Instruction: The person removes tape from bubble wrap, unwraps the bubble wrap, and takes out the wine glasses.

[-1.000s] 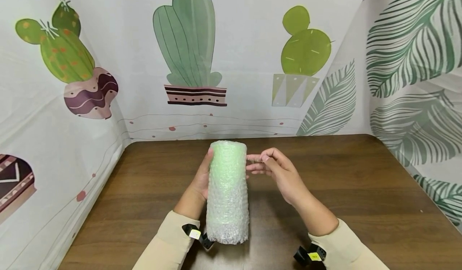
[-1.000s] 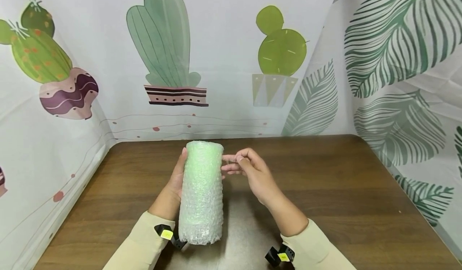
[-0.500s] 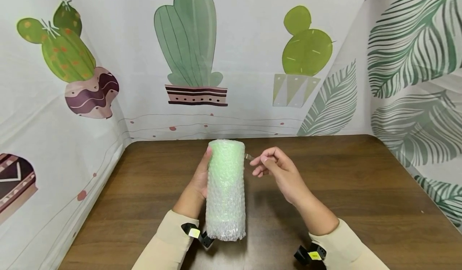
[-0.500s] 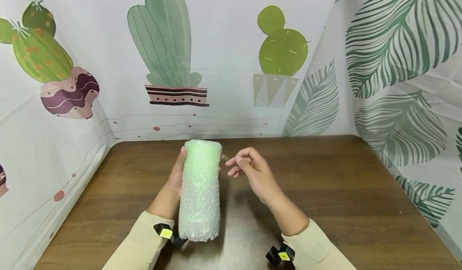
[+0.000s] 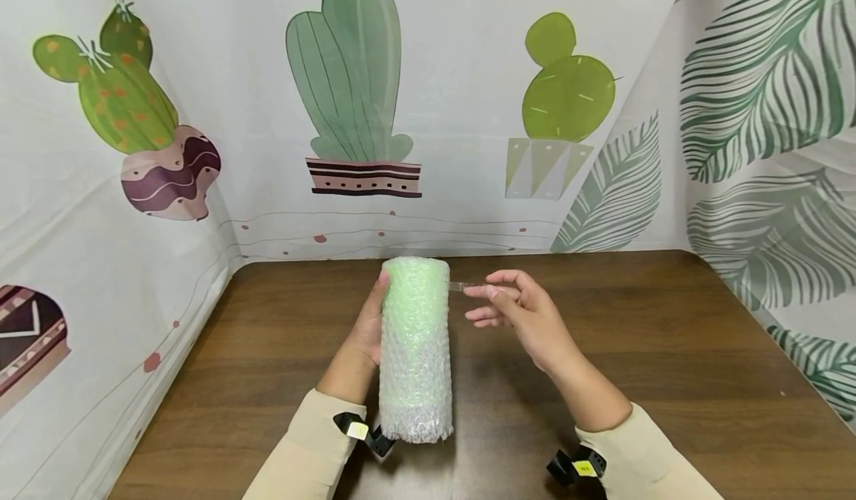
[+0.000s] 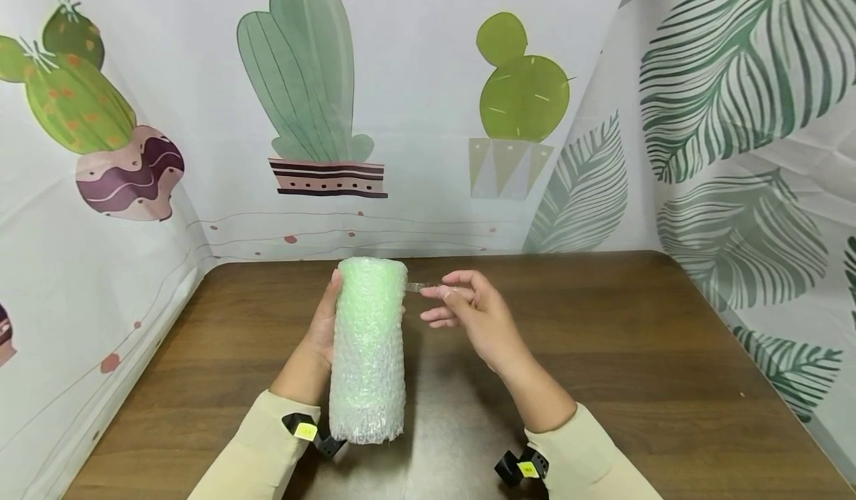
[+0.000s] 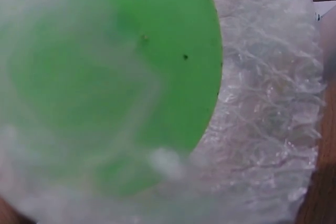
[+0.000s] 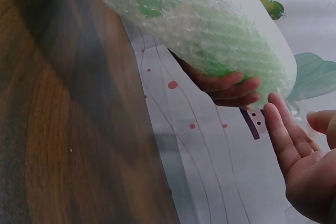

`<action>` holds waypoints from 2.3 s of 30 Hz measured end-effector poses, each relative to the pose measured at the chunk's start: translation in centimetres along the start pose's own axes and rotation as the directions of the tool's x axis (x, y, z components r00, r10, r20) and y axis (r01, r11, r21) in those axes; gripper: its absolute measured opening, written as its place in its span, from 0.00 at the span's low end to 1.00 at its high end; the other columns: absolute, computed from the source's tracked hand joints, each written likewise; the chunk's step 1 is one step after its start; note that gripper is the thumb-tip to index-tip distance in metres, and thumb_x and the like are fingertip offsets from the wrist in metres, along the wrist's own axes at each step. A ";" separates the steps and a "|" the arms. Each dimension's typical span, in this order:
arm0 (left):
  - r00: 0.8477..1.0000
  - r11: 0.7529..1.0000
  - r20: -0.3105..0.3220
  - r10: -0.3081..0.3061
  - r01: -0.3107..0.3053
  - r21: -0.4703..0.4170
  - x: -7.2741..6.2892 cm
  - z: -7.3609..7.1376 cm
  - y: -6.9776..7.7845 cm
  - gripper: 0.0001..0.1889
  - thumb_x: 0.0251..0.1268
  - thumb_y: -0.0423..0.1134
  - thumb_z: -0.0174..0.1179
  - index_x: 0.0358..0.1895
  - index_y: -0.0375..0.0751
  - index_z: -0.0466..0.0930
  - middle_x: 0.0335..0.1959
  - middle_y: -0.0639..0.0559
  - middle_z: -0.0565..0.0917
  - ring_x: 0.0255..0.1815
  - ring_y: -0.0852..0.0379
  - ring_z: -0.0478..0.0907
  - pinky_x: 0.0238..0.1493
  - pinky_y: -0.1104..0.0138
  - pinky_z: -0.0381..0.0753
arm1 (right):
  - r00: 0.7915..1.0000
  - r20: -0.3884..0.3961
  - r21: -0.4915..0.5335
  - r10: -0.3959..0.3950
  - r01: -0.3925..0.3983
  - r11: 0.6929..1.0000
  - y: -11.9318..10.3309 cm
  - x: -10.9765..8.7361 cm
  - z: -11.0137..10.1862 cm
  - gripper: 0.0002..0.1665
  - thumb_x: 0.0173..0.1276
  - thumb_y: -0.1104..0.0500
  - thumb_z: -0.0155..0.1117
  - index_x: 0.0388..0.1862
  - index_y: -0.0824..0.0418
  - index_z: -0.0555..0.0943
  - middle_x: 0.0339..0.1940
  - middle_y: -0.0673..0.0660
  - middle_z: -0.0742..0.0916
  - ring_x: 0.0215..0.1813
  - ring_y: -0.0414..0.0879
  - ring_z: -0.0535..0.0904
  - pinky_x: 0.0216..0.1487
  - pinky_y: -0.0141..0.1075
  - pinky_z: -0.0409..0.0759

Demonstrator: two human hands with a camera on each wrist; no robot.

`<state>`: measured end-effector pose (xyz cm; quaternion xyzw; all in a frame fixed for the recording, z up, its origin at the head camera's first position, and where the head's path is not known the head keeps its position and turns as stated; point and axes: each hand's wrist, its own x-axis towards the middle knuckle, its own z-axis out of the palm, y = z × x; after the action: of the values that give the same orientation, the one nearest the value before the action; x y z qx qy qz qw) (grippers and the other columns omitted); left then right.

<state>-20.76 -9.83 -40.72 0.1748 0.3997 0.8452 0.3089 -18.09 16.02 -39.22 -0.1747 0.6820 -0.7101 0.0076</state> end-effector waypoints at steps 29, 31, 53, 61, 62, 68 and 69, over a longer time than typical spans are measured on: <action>0.996 0.998 0.085 -0.038 0.041 -0.040 0.2 0.4 -0.1 0.27 0.67 0.72 0.51 0.41 0.52 0.83 0.35 0.60 0.89 0.34 0.67 0.86 0.39 0.73 0.86 | 0.988 0.128 0.011 0.084 -0.086 0.996 -0.1 -0.1 -0.2 0.13 0.80 0.60 0.52 0.56 0.67 0.72 0.30 0.55 0.86 0.30 0.49 0.88 0.36 0.47 0.89; 0.995 0.998 0.087 -0.048 0.051 -0.034 0.2 0.4 -0.1 0.28 0.66 0.72 0.52 0.41 0.52 0.83 0.35 0.60 0.89 0.34 0.66 0.86 0.39 0.72 0.86 | 0.988 0.124 0.002 0.093 -0.094 0.996 -0.1 -0.1 -0.2 0.13 0.78 0.60 0.56 0.55 0.67 0.71 0.29 0.55 0.86 0.30 0.49 0.88 0.35 0.47 0.89; 0.998 0.999 0.042 -0.053 0.053 0.000 0.1 0.5 -0.3 0.27 0.63 0.73 0.56 0.41 0.52 0.81 0.34 0.60 0.88 0.33 0.67 0.86 0.39 0.72 0.86 | 0.985 0.142 -0.129 0.097 -0.079 0.988 -0.6 -0.4 -0.1 0.11 0.78 0.59 0.57 0.51 0.67 0.76 0.24 0.54 0.80 0.21 0.42 0.78 0.23 0.33 0.79; 0.996 0.998 0.072 -0.056 0.055 0.008 0.2 0.6 -0.4 0.27 0.64 0.72 0.55 0.42 0.53 0.82 0.35 0.61 0.88 0.34 0.67 0.86 0.39 0.72 0.86 | 0.973 0.215 -0.041 0.078 -0.071 0.997 -0.5 -0.4 0.1 0.12 0.80 0.60 0.52 0.55 0.66 0.73 0.33 0.59 0.78 0.28 0.43 0.79 0.28 0.36 0.83; 0.994 0.998 0.090 -0.060 0.059 0.008 0.2 0.5 -0.4 0.27 0.65 0.72 0.55 0.42 0.53 0.82 0.35 0.61 0.88 0.34 0.67 0.86 0.39 0.72 0.86 | 0.973 0.220 -0.038 0.074 -0.067 0.997 -0.5 -0.4 0.1 0.11 0.80 0.60 0.53 0.54 0.66 0.73 0.34 0.59 0.78 0.29 0.43 0.78 0.28 0.36 0.83; 0.975 0.995 0.201 -0.094 0.088 0.039 0.5 0.5 -0.6 0.29 0.66 0.73 0.51 0.50 0.53 0.81 0.39 0.60 0.88 0.38 0.66 0.87 0.41 0.71 0.87 | 0.986 0.154 -0.098 0.062 -0.047 0.994 0.0 -0.3 0.3 0.10 0.76 0.61 0.59 0.44 0.68 0.71 0.27 0.54 0.76 0.23 0.40 0.73 0.24 0.35 0.80; 0.974 0.995 0.205 -0.096 0.088 0.047 0.5 0.5 -0.6 0.29 0.66 0.73 0.52 0.50 0.53 0.80 0.39 0.60 0.88 0.38 0.66 0.87 0.42 0.71 0.87 | 0.988 0.144 -0.103 0.060 -0.046 0.994 0.1 -0.3 0.3 0.10 0.77 0.61 0.59 0.44 0.69 0.71 0.27 0.54 0.76 0.23 0.40 0.73 0.24 0.35 0.80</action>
<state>-20.64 -8.90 -40.91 0.2488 0.3891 0.7994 0.3843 -17.75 15.79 -39.37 -0.2086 0.7184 -0.6601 0.0682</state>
